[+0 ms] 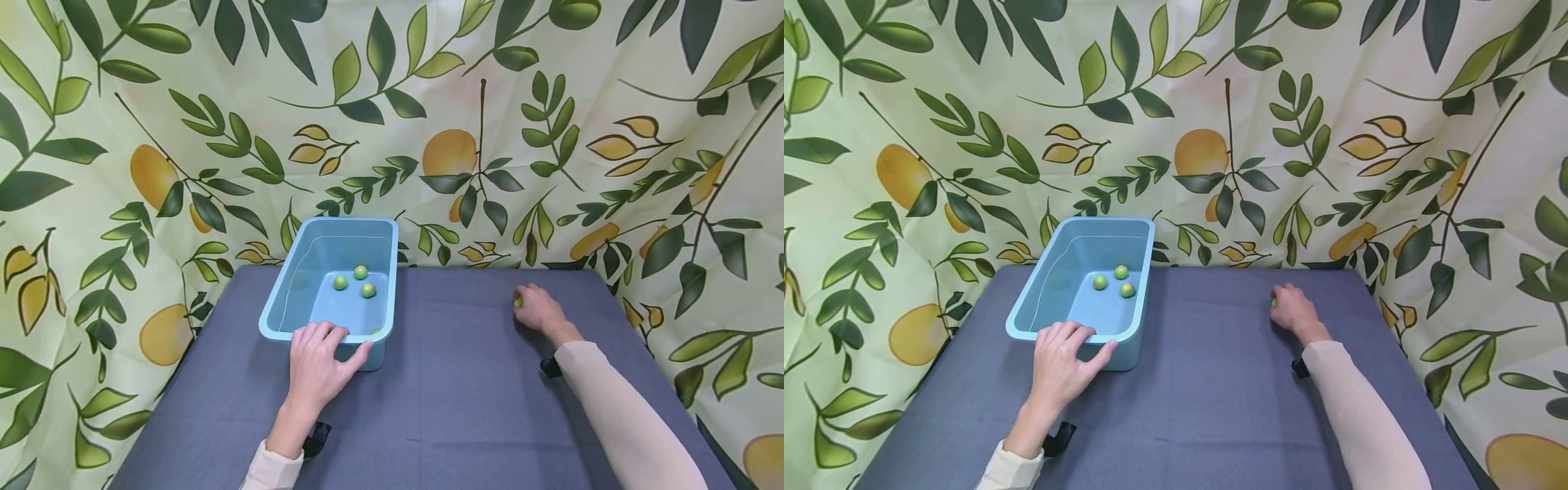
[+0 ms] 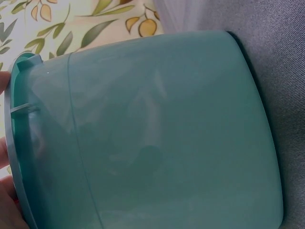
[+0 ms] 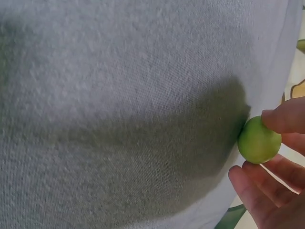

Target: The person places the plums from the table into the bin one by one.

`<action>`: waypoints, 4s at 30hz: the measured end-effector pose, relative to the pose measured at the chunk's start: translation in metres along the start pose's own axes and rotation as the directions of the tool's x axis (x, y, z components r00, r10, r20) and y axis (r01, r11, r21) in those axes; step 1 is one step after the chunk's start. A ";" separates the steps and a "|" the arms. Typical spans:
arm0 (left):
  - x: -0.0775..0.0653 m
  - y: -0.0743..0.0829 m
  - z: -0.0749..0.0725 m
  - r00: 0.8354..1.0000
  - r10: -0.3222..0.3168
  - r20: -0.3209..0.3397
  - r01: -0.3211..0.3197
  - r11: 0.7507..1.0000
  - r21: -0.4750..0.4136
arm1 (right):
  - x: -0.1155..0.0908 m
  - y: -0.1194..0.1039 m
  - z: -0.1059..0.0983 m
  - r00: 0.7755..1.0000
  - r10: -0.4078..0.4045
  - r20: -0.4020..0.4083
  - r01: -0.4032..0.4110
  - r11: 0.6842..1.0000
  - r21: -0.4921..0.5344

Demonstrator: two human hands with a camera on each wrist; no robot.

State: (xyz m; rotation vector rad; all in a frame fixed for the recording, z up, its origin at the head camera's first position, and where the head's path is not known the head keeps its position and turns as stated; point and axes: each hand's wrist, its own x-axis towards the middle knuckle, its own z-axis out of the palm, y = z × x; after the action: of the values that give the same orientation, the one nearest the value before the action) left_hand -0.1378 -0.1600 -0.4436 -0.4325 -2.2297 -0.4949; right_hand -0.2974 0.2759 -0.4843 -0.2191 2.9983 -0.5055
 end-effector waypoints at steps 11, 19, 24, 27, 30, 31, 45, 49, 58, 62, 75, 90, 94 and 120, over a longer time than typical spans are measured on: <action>0.000 0.000 0.001 1.000 -0.007 -0.002 0.007 1.000 -0.002 | -0.002 -0.008 0.007 0.999 -0.038 0.007 0.037 0.996 0.079; 0.000 0.000 0.000 1.000 -0.010 0.001 0.010 1.000 -0.003 | -0.006 -0.013 0.012 0.998 -0.060 -0.012 0.061 0.988 0.143; 0.000 0.000 0.000 1.000 -0.010 -0.003 0.010 1.000 -0.004 | -0.010 -0.020 0.011 0.995 -0.086 -0.044 0.092 0.982 0.164; 0.000 0.000 0.001 1.000 -0.006 -0.006 0.006 1.000 -0.002 | -0.013 -0.024 0.011 0.994 -0.095 -0.061 0.105 0.978 0.178; 0.000 0.000 0.000 1.000 -0.005 -0.006 0.005 1.000 -0.001 | -0.015 -0.027 0.011 0.992 -0.103 -0.080 0.117 0.973 0.198; 0.000 0.000 0.000 1.000 -0.003 -0.008 0.003 1.000 -0.001 | -0.016 -0.028 0.012 0.991 -0.104 -0.086 0.120 0.971 0.206; 0.000 0.000 0.001 1.000 -0.013 0.003 0.013 1.000 -0.003 | -0.027 -0.042 0.017 0.973 -0.133 -0.187 0.188 0.928 0.320; 0.001 0.000 0.000 1.000 -0.015 0.005 0.015 1.000 -0.007 | -0.031 -0.045 0.017 0.974 -0.133 -0.182 0.193 0.911 0.364; 0.000 0.001 0.001 1.000 -0.009 -0.007 0.009 1.000 -0.005 | -0.041 -0.060 0.019 0.965 -0.153 -0.212 0.236 0.857 0.458; 0.000 0.001 0.001 1.000 -0.010 -0.011 0.010 1.000 -0.008 | -0.045 -0.068 0.017 0.967 -0.146 -0.209 0.234 0.836 0.497; 0.000 0.000 0.001 1.000 -0.010 -0.006 0.010 1.000 -0.010 | -0.058 -0.086 0.015 0.970 -0.136 -0.200 0.229 0.785 0.575; 0.002 0.000 0.000 1.000 -0.014 0.004 0.014 1.000 -0.015 | -0.066 -0.116 0.003 0.949 -0.171 -0.266 0.306 0.705 0.639; 0.002 0.000 0.000 1.000 -0.011 -0.005 0.010 1.000 -0.011 | -0.065 -0.126 -0.003 0.944 -0.188 -0.272 0.325 0.680 0.657; 0.001 -0.001 0.001 1.000 -0.013 0.007 0.013 1.000 -0.007 | -0.071 -0.188 -0.037 0.909 -0.264 -0.323 0.417 0.602 0.681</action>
State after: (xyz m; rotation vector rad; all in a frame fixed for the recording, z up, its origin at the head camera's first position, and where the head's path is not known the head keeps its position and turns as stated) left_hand -0.1390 -0.1599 -0.4436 -0.4237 -2.2397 -0.5090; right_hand -0.2077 0.1226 -0.3821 -0.7072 2.5994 -1.8202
